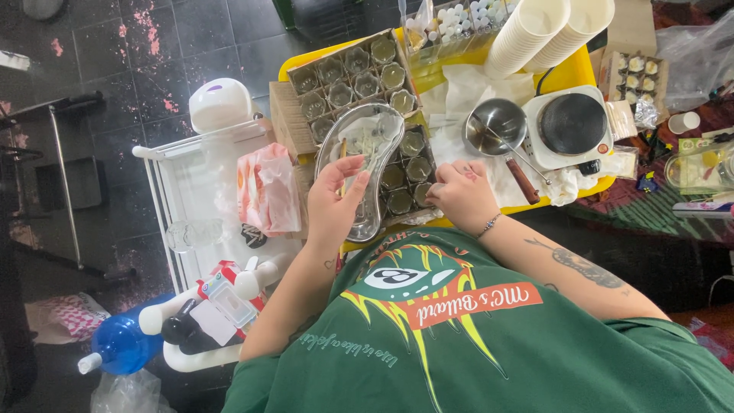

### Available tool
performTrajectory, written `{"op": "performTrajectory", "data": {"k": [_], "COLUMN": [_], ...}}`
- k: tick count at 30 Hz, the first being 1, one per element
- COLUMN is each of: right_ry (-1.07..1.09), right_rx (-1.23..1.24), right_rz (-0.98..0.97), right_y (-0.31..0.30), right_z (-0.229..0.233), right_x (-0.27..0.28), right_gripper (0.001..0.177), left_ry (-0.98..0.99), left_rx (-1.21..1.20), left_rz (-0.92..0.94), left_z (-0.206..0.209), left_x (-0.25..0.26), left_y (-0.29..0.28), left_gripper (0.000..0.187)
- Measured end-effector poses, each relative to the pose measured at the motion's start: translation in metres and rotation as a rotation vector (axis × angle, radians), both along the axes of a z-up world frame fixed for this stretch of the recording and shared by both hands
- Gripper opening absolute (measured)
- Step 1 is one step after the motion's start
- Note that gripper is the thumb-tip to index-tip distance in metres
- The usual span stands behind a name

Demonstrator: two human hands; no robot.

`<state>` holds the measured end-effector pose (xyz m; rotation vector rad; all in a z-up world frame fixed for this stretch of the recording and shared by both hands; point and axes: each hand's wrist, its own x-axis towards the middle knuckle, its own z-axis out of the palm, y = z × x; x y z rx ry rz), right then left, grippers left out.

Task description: Placing candle wicks into small glass containers.

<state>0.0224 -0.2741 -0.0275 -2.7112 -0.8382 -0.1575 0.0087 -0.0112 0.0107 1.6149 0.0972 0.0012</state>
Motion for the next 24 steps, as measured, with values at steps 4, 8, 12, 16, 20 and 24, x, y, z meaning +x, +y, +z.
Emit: {"op": "performTrajectory", "data": {"k": [4,8,12,16,20,24], "right_ry": [0.004,-0.002,-0.059,-0.074,-0.079,-0.062], "right_rx": [-0.007,-0.071,-0.172,-0.134,-0.16,-0.145], "right_rz": [0.009,0.026,0.042,0.053,0.054,0.038], "right_y": [0.002,0.004,0.006,0.006,0.006,0.005], "right_z": [-0.002,-0.002,0.001,0.001,0.005,0.002], "right_x": [0.001,0.002,0.002,0.0,0.0,0.0], "right_gripper": [0.009,0.004,0.007,0.012,0.012,0.012], "left_ry": [0.035,-0.022,-0.023,-0.006,-0.001,-0.037], "left_rx": [-0.03,-0.043,-0.079,-0.128,-0.099,-0.075], "left_rz": [0.01,0.008,0.007,0.005,0.006,0.003], "left_z": [0.0,-0.003,-0.004,-0.007,-0.006,-0.014], "left_x": [-0.002,-0.003,-0.004,-0.006,-0.006,-0.007], "left_y": [0.0,0.002,0.004,0.005,0.004,0.005], "left_gripper": [0.032,0.032,0.033,0.034,0.033,0.032]}}
